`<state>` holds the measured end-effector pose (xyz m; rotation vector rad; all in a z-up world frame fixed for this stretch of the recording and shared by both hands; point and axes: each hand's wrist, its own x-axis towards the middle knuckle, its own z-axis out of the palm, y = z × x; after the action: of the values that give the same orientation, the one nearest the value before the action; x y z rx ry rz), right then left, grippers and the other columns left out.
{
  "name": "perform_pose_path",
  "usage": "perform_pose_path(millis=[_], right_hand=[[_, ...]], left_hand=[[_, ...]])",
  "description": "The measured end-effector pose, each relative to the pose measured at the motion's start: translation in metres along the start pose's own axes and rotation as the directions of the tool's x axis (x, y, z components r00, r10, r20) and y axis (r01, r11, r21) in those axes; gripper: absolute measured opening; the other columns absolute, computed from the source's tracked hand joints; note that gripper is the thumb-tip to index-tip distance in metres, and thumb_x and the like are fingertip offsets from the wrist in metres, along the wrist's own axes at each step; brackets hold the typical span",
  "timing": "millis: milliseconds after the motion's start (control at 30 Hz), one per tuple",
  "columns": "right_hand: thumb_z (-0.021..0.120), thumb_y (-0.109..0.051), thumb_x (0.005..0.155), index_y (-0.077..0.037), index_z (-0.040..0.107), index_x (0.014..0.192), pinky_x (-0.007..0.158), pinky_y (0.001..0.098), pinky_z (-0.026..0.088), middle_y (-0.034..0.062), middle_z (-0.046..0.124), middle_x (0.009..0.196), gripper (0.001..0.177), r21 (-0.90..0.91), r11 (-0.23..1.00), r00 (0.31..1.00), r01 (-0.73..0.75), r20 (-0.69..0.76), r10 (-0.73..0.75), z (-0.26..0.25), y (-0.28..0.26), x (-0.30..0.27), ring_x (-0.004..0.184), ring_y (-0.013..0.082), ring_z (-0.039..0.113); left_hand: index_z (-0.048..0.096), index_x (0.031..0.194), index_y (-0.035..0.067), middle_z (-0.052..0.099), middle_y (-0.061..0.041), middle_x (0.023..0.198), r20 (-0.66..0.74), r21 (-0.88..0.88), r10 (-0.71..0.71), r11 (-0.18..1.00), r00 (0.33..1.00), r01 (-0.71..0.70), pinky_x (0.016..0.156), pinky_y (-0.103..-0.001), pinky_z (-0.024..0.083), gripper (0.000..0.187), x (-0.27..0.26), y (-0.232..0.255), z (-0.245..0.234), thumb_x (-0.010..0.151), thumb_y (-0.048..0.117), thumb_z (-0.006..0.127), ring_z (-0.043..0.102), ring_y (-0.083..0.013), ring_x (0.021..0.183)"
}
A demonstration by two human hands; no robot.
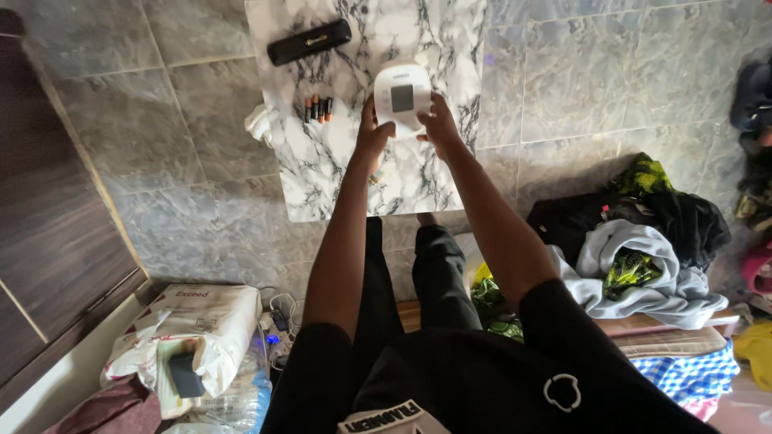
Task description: The person inserts multiple AA batteries into the battery compartment of a white digital scale. They open the compartment, place batteries one by one, close the cover, and briefly test the scale by pressing it.
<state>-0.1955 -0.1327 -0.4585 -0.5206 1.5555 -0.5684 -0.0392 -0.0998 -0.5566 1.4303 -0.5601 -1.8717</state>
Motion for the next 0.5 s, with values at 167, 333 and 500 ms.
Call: perform_pose_path(millis=[167,333,500], right_hand=[[0.058,-0.011,0.097,-0.016,0.043,0.143,0.077,0.0418,0.06,0.0107,0.058,0.134,0.049,0.083,0.991,0.995,0.101,-0.006,-0.101,-0.019,0.033,-0.025,0.112,0.0265,0.063],[0.062,-0.014,0.1,-0.008,0.046,0.14,0.075,0.0357,0.056,0.0137,0.059,0.125,0.043,0.084,0.962,0.965,0.258,0.013,-0.26,-0.03,0.008,-0.109,0.106,0.0243,0.06],[0.06,-0.025,0.1,0.0,0.042,0.133,0.08,0.0353,0.059,0.0171,0.062,0.123,0.045,0.115,0.929,0.924,0.351,0.116,-0.364,-0.036,-0.082,-0.246,0.108,0.0229,0.065]], left_hand=[[0.026,0.163,0.019,0.049,-0.014,0.15,-0.002,0.132,0.043,0.99,0.999,-0.042,0.091,-0.039,0.056,0.094,-0.06,0.038,0.008,0.078,0.002,0.062,0.054,-0.0266,0.129],[0.025,0.166,0.019,0.044,-0.015,0.159,0.103,0.174,0.172,0.967,0.98,-0.188,0.092,-0.037,0.055,0.098,-0.161,0.124,0.025,0.078,-0.003,0.063,0.053,-0.0307,0.132],[0.025,0.163,0.024,0.037,-0.011,0.157,0.102,0.268,0.039,0.961,0.994,-0.066,0.097,-0.046,0.053,0.098,-0.279,0.237,0.054,0.075,-0.002,0.062,0.053,-0.0301,0.135]])
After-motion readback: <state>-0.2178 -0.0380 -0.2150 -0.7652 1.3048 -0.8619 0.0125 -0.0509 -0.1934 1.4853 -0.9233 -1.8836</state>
